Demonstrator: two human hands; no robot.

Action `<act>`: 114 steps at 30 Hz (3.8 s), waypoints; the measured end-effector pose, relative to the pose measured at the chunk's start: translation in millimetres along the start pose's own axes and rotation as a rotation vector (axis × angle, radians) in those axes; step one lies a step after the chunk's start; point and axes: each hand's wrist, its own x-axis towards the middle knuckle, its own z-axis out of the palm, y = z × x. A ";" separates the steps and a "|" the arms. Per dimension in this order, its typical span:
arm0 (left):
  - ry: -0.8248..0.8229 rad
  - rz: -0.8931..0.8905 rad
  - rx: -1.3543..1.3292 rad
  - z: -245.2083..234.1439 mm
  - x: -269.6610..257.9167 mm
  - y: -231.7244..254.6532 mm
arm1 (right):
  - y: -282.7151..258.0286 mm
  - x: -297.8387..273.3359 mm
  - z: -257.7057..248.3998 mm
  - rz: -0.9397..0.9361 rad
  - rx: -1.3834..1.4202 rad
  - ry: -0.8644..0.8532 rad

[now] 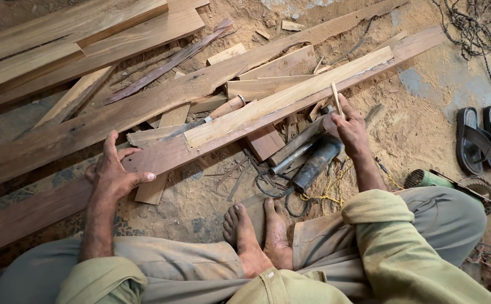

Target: The person sits on the workshop floor holding a long wooden plank steady with one hand while rubbing a small sanding block along its edge and face. They then pick up an angle grinder and run its disc along the plank to sand the surface, repositioning the plank as they work.

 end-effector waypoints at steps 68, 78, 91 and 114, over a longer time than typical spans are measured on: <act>0.043 0.020 -0.024 2.7 -1.8 2.6 | -98.4 -224.7 210.3 -0.248 -0.090 -0.400; 0.040 0.047 0.008 3.6 -1.4 1.6 | -96.7 -163.4 114.5 -0.181 -0.191 -0.084; 0.024 -0.013 -0.001 -0.2 -3.7 7.9 | -72.3 -164.1 157.9 -0.681 -0.294 -0.188; 0.053 0.046 -0.031 3.0 -2.1 3.4 | -68.4 -150.5 138.1 -0.428 -0.374 -0.197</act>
